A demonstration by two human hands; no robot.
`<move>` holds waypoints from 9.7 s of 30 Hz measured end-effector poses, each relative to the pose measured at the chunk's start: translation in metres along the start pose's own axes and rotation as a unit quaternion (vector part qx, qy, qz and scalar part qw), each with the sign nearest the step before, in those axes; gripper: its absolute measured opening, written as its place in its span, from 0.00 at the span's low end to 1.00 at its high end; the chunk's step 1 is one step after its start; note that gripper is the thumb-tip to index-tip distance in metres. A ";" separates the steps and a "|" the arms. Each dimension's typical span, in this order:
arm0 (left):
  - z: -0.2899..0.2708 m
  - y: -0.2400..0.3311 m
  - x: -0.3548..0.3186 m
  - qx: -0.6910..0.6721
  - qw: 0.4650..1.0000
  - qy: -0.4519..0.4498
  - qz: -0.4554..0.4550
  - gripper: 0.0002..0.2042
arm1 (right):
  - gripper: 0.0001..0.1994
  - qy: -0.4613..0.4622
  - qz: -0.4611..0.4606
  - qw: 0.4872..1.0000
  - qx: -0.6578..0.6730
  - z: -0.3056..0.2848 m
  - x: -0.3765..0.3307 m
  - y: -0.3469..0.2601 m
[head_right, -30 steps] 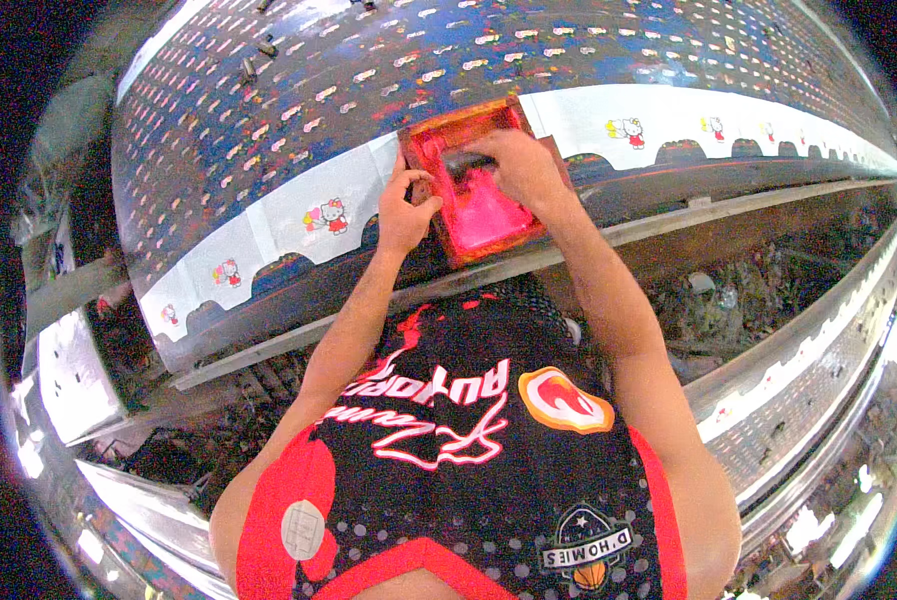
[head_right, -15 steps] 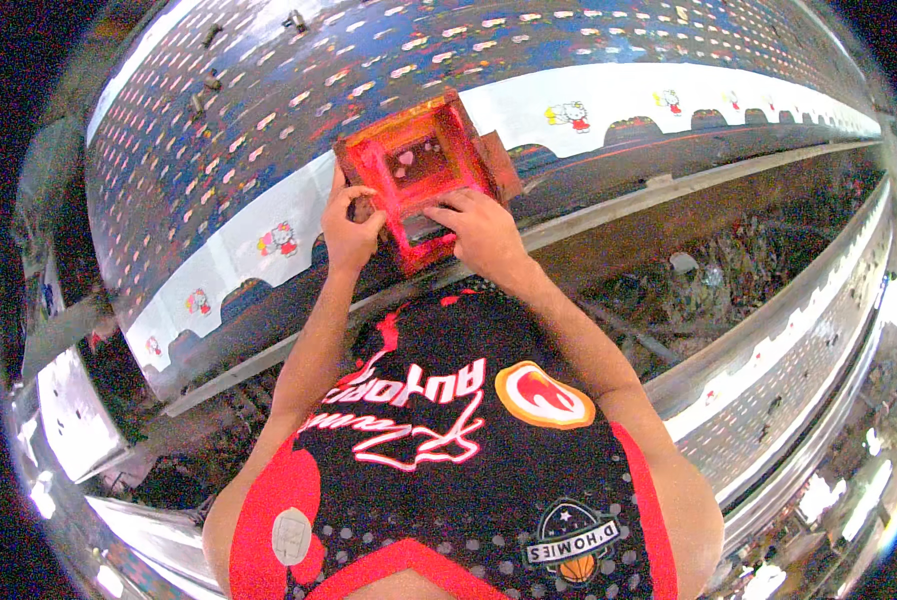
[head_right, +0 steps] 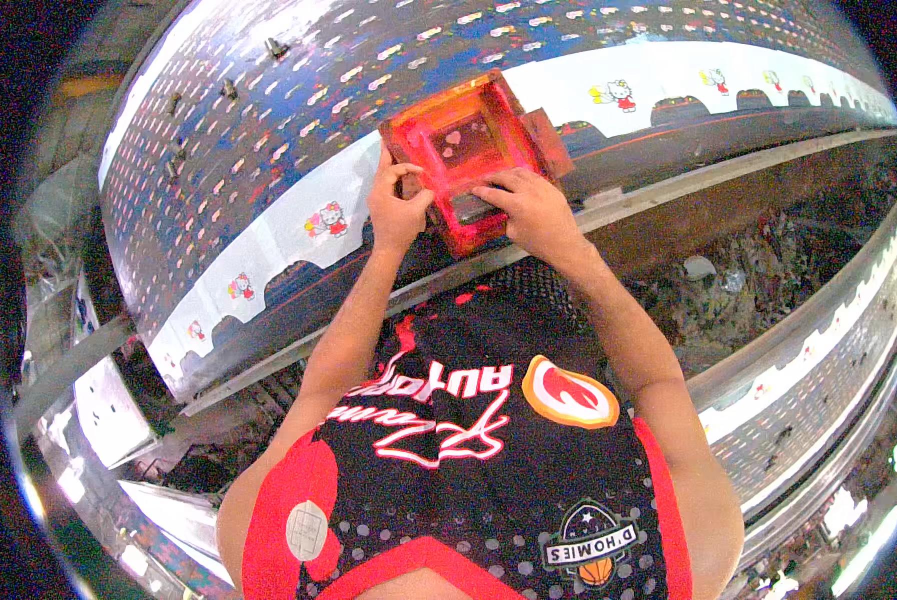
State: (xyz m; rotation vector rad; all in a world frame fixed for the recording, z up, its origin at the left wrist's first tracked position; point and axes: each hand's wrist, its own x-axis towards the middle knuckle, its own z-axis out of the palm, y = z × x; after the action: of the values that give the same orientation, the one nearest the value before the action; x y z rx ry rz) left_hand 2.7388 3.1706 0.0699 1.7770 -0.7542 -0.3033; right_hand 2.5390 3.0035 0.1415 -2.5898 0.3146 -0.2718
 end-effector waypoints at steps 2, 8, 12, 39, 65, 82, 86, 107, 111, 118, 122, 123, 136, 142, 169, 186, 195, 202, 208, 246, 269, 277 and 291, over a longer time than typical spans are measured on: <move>0.006 -0.008 0.003 0.021 0.999 -0.026 -0.035 0.19 | 0.29 0.000 -0.005 1.000 0.009 0.000 -0.003 0.009; 0.006 -0.016 0.007 -0.039 0.996 -0.050 -0.066 0.19 | 0.27 -0.007 -0.004 1.000 0.014 -0.004 0.003 0.008; 0.008 -0.007 0.011 -0.102 0.989 -0.050 -0.099 0.17 | 0.26 -0.003 -0.010 1.000 0.010 -0.006 0.006 0.010; 0.009 -0.011 0.002 -0.042 0.997 -0.026 -0.054 0.16 | 0.28 -0.064 0.087 0.994 0.013 -0.004 0.032 0.004; 0.236 0.087 0.059 -0.030 0.999 -0.016 -0.020 0.18 | 0.26 -0.035 0.037 0.999 0.017 -0.150 -0.039 0.208; 0.264 0.076 0.061 -0.213 0.966 -0.058 -0.132 0.20 | 0.25 -0.056 0.001 0.998 0.016 -0.161 -0.050 0.238; 0.263 0.076 0.058 -0.205 0.968 -0.045 -0.139 0.18 | 0.23 -0.191 0.051 0.980 0.016 -0.178 -0.023 0.241; 0.257 0.089 0.063 0.021 0.996 -0.053 -0.066 0.15 | 0.29 -0.054 0.102 0.993 -0.002 -0.152 -0.043 0.224; 0.259 0.090 0.062 0.022 0.997 -0.036 -0.070 0.15 | 0.31 -0.053 0.113 0.992 0.004 -0.152 -0.043 0.222; 0.266 0.077 0.062 0.021 0.999 -0.022 -0.040 0.15 | 0.27 -0.055 0.051 0.997 -0.025 -0.159 -0.042 0.226; 0.273 0.104 0.064 0.030 0.999 -0.010 -0.004 0.14 | 0.27 -0.069 0.035 0.997 -0.027 -0.179 -0.040 0.237; 0.282 0.111 0.065 0.020 1.000 -0.004 0.006 0.14 | 0.27 -0.078 0.034 0.996 -0.026 -0.188 -0.042 0.245; 0.514 0.182 0.112 -0.038 0.999 -0.024 -0.009 0.15 | 0.25 -0.015 0.051 0.998 -0.015 -0.309 -0.102 0.445; 0.528 0.170 0.120 -0.109 0.990 -0.055 -0.073 0.16 | 0.23 0.003 0.009 1.000 0.000 -0.309 -0.106 0.473; 0.521 0.164 0.119 -0.228 0.960 -0.060 -0.150 0.21 | 0.23 -0.164 0.008 0.986 0.033 -0.328 -0.048 0.496; 0.511 0.195 0.098 0.056 0.975 -0.046 -0.212 0.28 | 0.30 -0.056 0.049 0.997 -0.003 -0.309 -0.103 0.467; 0.502 0.200 0.089 -0.147 0.915 -0.154 -0.344 0.28 | 0.29 -0.035 0.033 0.999 0.001 -0.312 -0.105 0.469; 0.533 0.208 0.083 -0.198 0.918 -0.178 -0.294 0.27 | 0.27 -0.023 0.000 1.000 0.007 -0.346 -0.117 0.507; 0.658 0.249 0.105 -0.235 0.922 -0.176 -0.251 0.30 | 0.28 -0.006 0.021 1.000 -0.011 -0.414 -0.150 0.608; 0.781 0.275 0.114 -0.266 0.916 -0.042 -0.298 0.28 | 0.27 -0.074 0.005 0.997 -0.029 -0.477 -0.169 0.696; 0.763 0.269 0.130 -0.276 0.896 -0.130 -0.323 0.30 | 0.26 -0.136 0.035 0.990 -0.029 -0.478 -0.092 0.714; 0.758 0.282 0.152 -0.166 0.914 -0.187 -0.320 0.38 | 0.29 -0.103 0.071 0.992 -0.023 -0.478 -0.154 0.689; 0.911 0.348 0.177 -0.206 0.925 -0.161 -0.278 0.35 | 0.29 -0.067 0.037 0.997 -0.017 -0.583 -0.190 0.821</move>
State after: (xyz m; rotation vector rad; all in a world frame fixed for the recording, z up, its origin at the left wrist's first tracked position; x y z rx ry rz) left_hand 2.2540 2.3077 0.1105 1.5154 -0.3496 -1.0757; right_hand 2.0727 2.0926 0.1901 -2.6069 0.3679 -0.0673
